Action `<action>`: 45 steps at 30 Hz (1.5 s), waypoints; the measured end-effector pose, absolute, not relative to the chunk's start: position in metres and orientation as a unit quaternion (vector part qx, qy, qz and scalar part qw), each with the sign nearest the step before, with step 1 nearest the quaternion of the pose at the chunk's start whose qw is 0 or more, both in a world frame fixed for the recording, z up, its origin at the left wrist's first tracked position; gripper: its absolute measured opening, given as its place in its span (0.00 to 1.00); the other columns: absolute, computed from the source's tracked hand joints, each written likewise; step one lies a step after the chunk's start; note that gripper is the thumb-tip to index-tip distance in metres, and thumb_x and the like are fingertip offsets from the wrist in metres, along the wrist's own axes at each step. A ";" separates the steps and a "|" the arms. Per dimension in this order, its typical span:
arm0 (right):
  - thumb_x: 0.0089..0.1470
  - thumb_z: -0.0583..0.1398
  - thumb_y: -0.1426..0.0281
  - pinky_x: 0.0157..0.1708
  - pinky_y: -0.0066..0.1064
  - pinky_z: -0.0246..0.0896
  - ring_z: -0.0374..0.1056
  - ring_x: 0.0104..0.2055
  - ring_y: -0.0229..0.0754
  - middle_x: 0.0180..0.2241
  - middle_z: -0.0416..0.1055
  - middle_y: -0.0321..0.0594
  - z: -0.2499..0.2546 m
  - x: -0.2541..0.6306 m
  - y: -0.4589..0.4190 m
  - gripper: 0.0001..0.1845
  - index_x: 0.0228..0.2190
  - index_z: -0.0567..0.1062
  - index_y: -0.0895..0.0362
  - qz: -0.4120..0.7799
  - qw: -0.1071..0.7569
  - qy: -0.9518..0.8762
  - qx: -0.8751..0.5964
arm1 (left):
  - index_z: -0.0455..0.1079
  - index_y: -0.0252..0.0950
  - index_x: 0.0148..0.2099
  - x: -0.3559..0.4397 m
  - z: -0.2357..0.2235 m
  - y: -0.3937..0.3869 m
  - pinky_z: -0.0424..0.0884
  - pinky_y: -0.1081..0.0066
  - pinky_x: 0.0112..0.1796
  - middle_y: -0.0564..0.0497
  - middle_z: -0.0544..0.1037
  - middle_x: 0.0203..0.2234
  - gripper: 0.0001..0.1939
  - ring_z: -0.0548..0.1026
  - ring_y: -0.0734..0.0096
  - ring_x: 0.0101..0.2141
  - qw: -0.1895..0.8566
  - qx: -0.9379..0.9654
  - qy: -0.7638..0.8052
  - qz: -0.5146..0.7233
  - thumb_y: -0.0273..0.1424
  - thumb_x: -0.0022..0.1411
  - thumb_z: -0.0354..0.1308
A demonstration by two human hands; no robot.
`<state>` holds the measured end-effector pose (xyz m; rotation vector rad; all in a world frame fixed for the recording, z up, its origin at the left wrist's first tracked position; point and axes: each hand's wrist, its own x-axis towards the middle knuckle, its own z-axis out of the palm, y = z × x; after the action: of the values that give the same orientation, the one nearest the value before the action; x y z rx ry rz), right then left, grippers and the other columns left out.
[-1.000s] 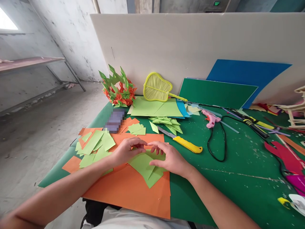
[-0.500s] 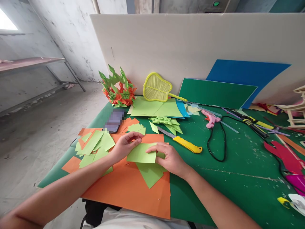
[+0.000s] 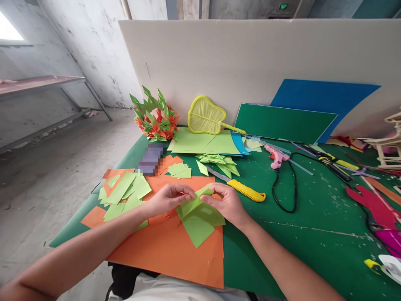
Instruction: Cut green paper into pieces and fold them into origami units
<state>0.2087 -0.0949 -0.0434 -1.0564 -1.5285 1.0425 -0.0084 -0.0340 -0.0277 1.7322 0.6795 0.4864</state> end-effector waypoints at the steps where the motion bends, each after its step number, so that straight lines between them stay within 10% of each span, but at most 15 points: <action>1: 0.53 0.65 0.65 0.37 0.31 0.64 0.68 0.36 0.41 0.32 0.73 0.38 -0.043 0.208 -0.095 0.06 0.30 0.77 0.55 0.434 0.484 -0.621 -0.437 | 0.75 0.34 0.42 -0.008 -0.028 -0.035 0.69 0.73 0.36 0.47 0.78 0.39 0.16 0.74 0.68 0.37 0.573 0.739 0.288 0.207 0.41 0.63 0.55; 11: 0.51 0.66 0.62 0.33 0.29 0.64 0.67 0.32 0.38 0.31 0.71 0.35 -0.049 0.198 -0.096 0.12 0.32 0.69 0.53 0.453 0.533 -0.540 -0.468 | 0.74 0.32 0.31 0.001 -0.036 -0.045 0.70 0.75 0.30 0.49 0.77 0.26 0.15 0.72 0.74 0.27 0.539 0.733 0.332 0.248 0.41 0.54 0.63; 17: 0.45 0.69 0.63 0.38 0.31 0.67 0.71 0.36 0.38 0.37 0.74 0.35 -0.046 0.195 -0.094 0.32 0.49 0.62 0.47 0.565 0.537 -0.454 -0.432 | 0.73 0.33 0.28 0.001 -0.037 -0.047 0.67 0.77 0.26 0.51 0.75 0.24 0.13 0.69 0.77 0.24 0.500 0.730 0.351 0.306 0.39 0.54 0.65; 23: 0.44 0.70 0.62 0.41 0.34 0.67 0.72 0.41 0.43 0.37 0.77 0.39 -0.047 0.194 -0.095 0.17 0.36 0.76 0.54 0.584 0.493 -0.471 -0.440 | 0.72 0.33 0.28 0.000 -0.041 -0.046 0.67 0.76 0.27 0.51 0.75 0.24 0.12 0.68 0.77 0.24 0.440 0.781 0.307 0.320 0.37 0.57 0.63; 45: 0.49 0.66 0.58 0.36 0.33 0.68 0.70 0.32 0.39 0.33 0.77 0.37 -0.044 0.195 -0.096 0.16 0.38 0.80 0.52 0.554 0.475 -0.514 -0.450 | 0.72 0.37 0.38 0.000 -0.040 -0.047 0.70 0.72 0.36 0.48 0.67 0.38 0.12 0.69 0.73 0.34 0.401 0.806 0.269 0.342 0.39 0.58 0.63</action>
<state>0.1950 -0.0960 -0.0441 -1.1000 -1.2566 1.3551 0.0001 -0.0470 -0.0398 2.0376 0.6800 0.8640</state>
